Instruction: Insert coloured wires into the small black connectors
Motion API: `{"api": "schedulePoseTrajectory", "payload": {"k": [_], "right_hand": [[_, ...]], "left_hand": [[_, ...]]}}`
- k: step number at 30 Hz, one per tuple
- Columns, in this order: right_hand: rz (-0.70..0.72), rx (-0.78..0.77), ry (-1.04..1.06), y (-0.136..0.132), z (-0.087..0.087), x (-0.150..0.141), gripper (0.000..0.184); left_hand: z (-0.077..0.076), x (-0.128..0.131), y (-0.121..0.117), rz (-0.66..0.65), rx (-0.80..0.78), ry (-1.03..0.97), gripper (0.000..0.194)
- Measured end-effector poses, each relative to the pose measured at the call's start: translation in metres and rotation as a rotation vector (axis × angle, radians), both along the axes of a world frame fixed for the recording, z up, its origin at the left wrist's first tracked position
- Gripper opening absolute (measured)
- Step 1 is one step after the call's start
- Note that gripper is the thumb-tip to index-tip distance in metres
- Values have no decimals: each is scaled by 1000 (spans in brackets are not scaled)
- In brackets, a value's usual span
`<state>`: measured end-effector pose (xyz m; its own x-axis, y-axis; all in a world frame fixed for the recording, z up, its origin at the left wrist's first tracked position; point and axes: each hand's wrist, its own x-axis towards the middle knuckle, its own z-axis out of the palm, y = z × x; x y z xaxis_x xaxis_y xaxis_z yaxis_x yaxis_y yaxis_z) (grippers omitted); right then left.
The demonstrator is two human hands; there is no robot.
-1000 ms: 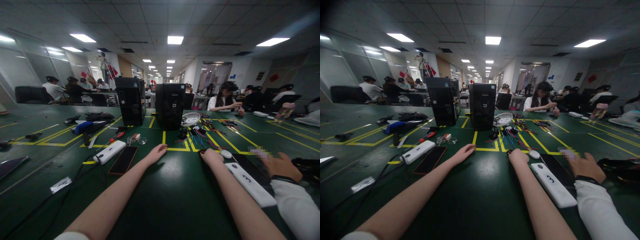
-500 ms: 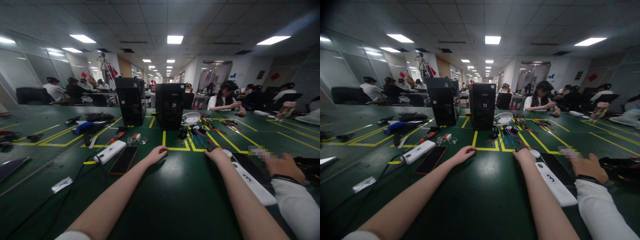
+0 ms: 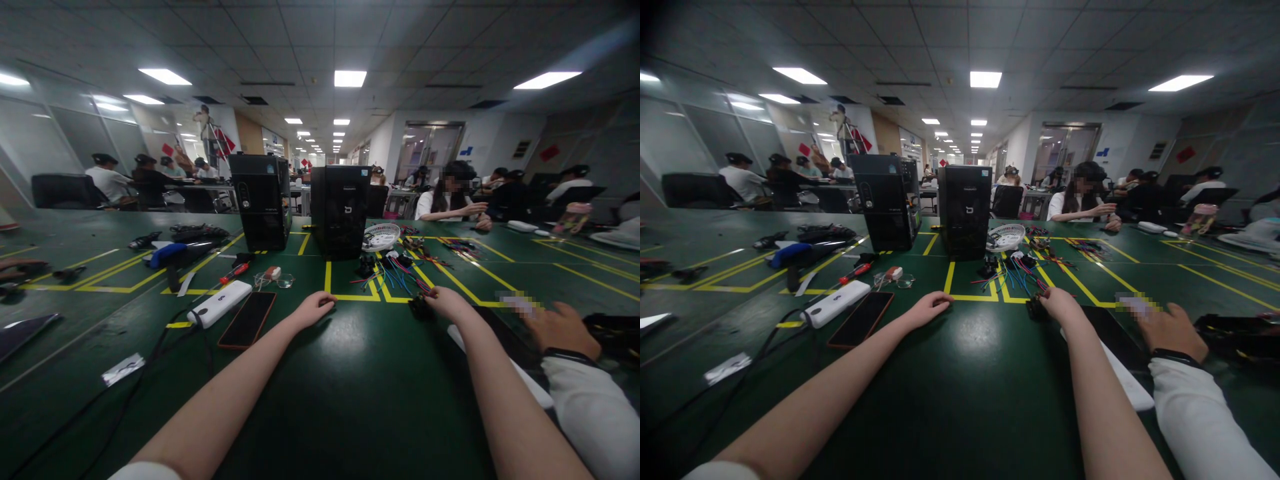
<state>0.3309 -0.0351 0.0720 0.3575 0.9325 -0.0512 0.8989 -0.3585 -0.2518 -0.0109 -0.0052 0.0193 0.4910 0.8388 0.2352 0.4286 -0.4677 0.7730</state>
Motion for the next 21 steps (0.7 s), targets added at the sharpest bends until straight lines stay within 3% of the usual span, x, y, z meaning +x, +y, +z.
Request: {"api": "schedulePoseTrajectory", "payload": {"k": [7, 11, 21], "right_hand": [[42, -9, 48, 1, -7, -2, 34], [114, 71, -79, 2, -8, 0, 29], [159, 52, -218, 3, -13, -6, 31]], "left_hand": [[-2, -1, 2, -14, 23, 24, 22], [0, -1, 1, -9, 27, 36, 22], [0, -2, 2, -10, 31, 53, 23]]}}
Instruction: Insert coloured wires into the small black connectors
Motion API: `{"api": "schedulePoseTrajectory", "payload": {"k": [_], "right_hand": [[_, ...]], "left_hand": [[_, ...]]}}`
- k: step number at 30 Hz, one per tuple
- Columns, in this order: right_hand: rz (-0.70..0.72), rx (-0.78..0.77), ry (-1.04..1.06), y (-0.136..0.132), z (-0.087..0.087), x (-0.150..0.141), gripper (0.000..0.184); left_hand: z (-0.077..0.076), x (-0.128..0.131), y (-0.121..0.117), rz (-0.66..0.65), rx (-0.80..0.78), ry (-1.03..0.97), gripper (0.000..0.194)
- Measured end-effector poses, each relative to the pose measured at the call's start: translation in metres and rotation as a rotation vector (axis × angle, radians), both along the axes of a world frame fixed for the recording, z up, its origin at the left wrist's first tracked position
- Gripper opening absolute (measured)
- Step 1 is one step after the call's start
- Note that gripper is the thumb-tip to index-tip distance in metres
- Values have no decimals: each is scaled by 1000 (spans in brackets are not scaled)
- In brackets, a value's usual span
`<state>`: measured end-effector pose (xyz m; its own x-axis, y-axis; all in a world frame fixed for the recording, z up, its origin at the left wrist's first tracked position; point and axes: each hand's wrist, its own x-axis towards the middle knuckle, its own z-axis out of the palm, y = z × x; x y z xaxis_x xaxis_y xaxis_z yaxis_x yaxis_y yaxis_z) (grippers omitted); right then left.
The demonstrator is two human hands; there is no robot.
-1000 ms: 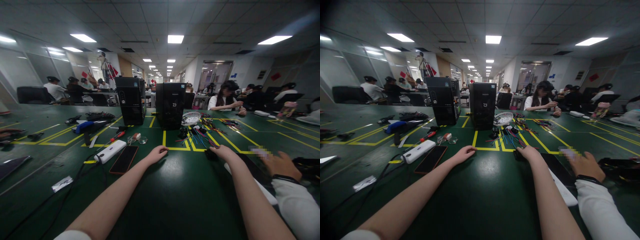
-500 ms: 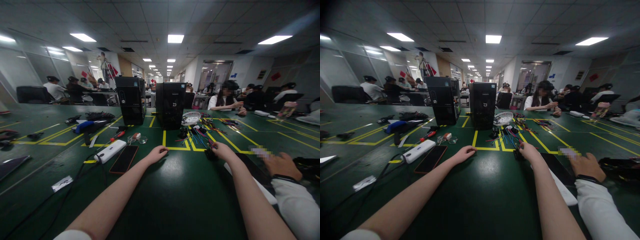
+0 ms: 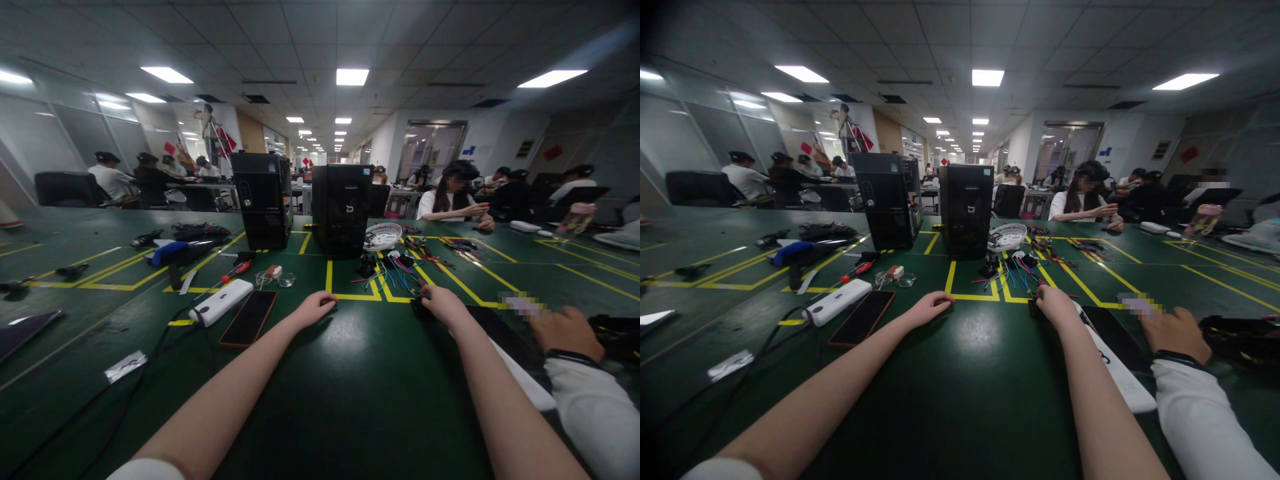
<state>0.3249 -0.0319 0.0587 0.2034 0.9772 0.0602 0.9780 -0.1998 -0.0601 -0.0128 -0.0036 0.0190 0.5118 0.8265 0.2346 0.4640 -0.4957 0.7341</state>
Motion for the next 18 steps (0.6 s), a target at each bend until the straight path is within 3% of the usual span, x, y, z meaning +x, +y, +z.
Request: {"api": "schedulePoseTrajectory", "payload": {"k": [10, 18], "right_hand": [[-23, -89, 48, 0, 4, -5, 27], [-15, -43, 64, -1, 4, 0, 27]], "left_hand": [[-4, 2, 2, 4, 20, -15, 22], [-5, 1, 3, -4, 20, -11, 22]]}}
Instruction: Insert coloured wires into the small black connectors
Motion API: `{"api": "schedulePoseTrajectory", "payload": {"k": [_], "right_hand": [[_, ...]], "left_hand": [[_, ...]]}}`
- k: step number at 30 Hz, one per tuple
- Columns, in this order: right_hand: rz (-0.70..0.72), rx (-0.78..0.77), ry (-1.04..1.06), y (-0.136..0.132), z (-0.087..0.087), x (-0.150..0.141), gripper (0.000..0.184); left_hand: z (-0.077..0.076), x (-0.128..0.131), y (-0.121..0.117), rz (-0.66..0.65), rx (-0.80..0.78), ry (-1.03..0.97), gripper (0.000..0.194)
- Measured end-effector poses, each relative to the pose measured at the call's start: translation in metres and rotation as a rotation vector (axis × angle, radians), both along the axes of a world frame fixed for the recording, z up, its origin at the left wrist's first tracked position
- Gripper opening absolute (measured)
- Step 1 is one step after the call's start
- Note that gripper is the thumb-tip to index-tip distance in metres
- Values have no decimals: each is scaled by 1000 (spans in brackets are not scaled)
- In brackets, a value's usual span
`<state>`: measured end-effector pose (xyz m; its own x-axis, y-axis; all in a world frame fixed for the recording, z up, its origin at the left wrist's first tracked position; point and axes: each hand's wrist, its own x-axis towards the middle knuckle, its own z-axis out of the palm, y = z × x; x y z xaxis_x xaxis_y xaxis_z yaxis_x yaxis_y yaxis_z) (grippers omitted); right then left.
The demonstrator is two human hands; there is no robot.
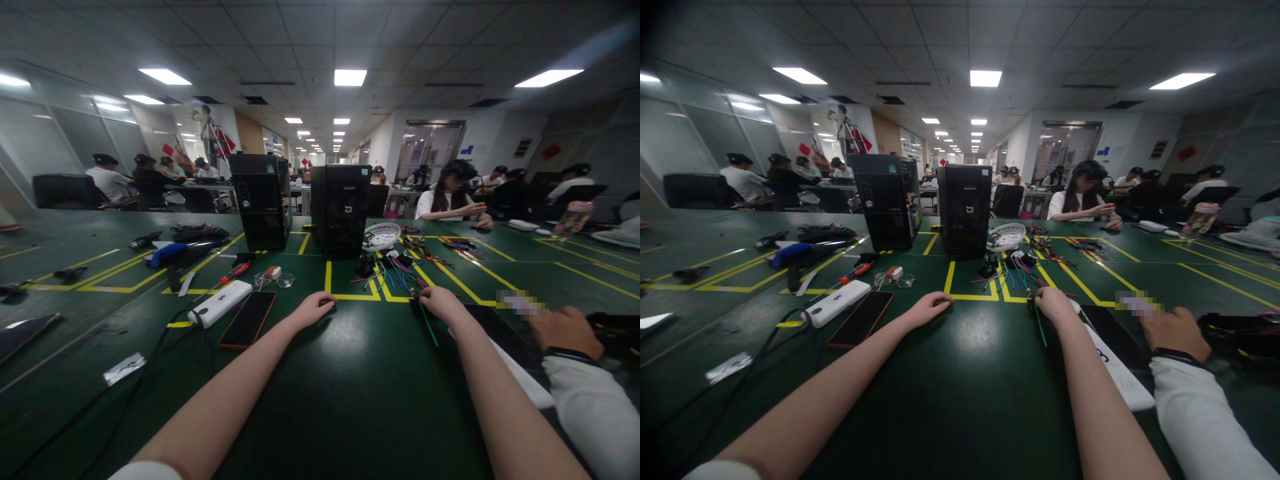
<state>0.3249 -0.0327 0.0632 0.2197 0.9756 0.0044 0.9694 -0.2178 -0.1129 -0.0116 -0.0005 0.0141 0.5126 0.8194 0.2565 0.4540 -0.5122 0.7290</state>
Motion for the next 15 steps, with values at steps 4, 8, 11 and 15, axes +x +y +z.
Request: {"api": "schedulePoseTrajectory", "payload": {"k": [4, 8, 11, 15], "right_hand": [[-100, 84, -4, -2, 7, 13, 34], [-92, 15, 1, -5, 11, 19, 35], [-56, -27, 18, -6, 9, 17, 33], [-54, 15, -18, -4, 3, 18, 31]], "left_hand": [[-1, -1, 1, -4, -2, 6, 22], [0, -1, 1, -5, -2, 8, 22], [1, -1, 0, -8, -1, 6, 22], [3, -1, -2, 3, -7, 14, 22]]}}
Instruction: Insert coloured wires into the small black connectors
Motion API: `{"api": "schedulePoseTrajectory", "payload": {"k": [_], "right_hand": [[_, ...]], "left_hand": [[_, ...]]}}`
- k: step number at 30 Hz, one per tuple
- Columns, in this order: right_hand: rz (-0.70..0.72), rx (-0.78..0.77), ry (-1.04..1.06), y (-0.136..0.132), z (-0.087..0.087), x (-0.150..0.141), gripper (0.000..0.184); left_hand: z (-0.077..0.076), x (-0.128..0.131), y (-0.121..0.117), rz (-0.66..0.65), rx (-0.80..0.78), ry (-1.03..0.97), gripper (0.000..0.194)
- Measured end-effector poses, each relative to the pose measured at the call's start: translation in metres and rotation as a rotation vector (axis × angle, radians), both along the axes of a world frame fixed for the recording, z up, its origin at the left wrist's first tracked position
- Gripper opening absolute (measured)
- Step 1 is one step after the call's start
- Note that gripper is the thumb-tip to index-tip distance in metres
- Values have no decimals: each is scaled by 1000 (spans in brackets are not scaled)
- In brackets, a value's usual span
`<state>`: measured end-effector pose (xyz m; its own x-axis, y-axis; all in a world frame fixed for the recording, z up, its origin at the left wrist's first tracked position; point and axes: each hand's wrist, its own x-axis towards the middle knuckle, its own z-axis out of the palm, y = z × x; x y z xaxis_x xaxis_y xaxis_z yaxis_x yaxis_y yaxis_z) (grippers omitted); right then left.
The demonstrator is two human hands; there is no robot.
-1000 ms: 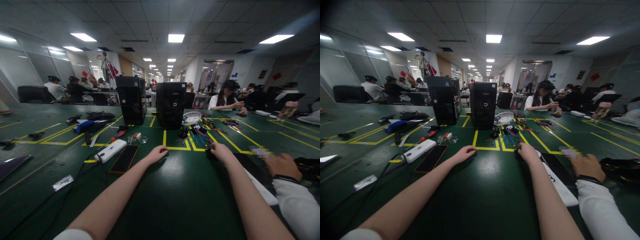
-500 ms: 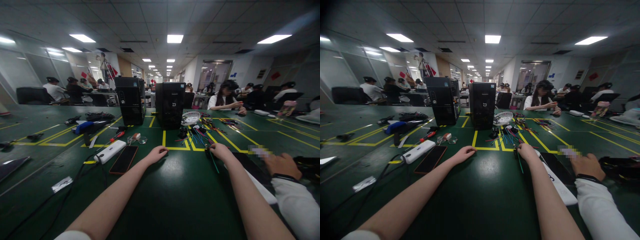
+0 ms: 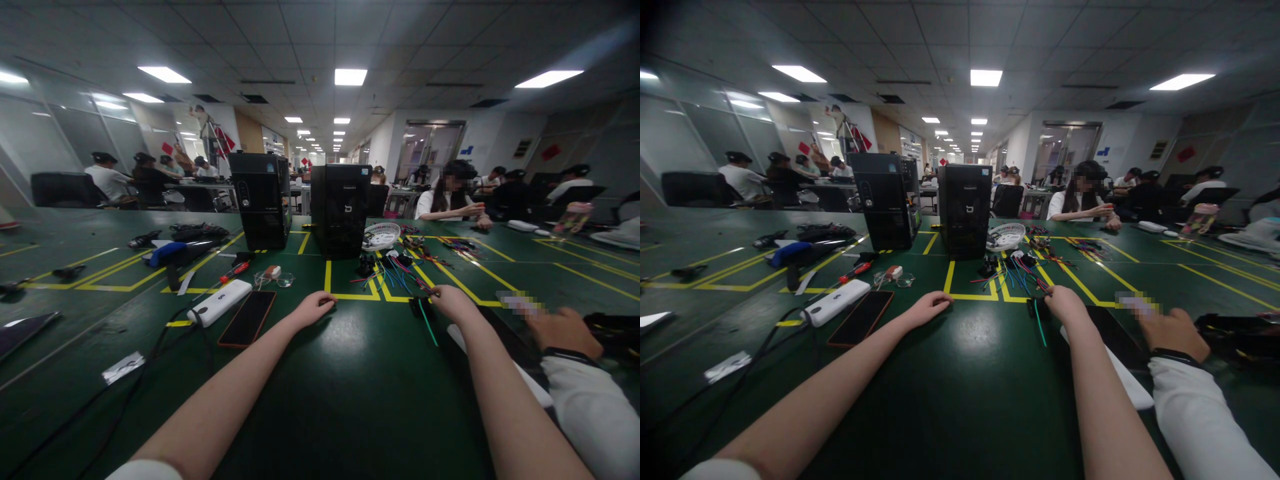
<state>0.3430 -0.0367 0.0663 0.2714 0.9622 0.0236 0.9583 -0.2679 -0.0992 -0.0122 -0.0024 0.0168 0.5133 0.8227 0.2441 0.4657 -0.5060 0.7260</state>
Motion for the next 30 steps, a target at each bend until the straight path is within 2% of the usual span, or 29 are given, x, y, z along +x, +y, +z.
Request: {"api": "schedulePoseTrajectory", "payload": {"k": [4, 14, 19, 24, 30], "right_hand": [[9, 11, -23, 1, -4, 3, 32], [4, -99, 23, 2, -4, 1, 34], [10, -99, -17, 1, -1, -5, 33], [-2, -77, -34, 0, 0, -12, 27], [-9, -88, 41, 5, -6, -4, 22]], "left_hand": [[0, 0, 0, -6, -2, -5, 23], [1, 1, -1, -1, 8, 3, 22], [3, 1, -2, 0, -2, -2, 21], [5, 1, -5, 3, -18, -3, 22], [7, 1, -5, 4, -34, -5, 22]]}}
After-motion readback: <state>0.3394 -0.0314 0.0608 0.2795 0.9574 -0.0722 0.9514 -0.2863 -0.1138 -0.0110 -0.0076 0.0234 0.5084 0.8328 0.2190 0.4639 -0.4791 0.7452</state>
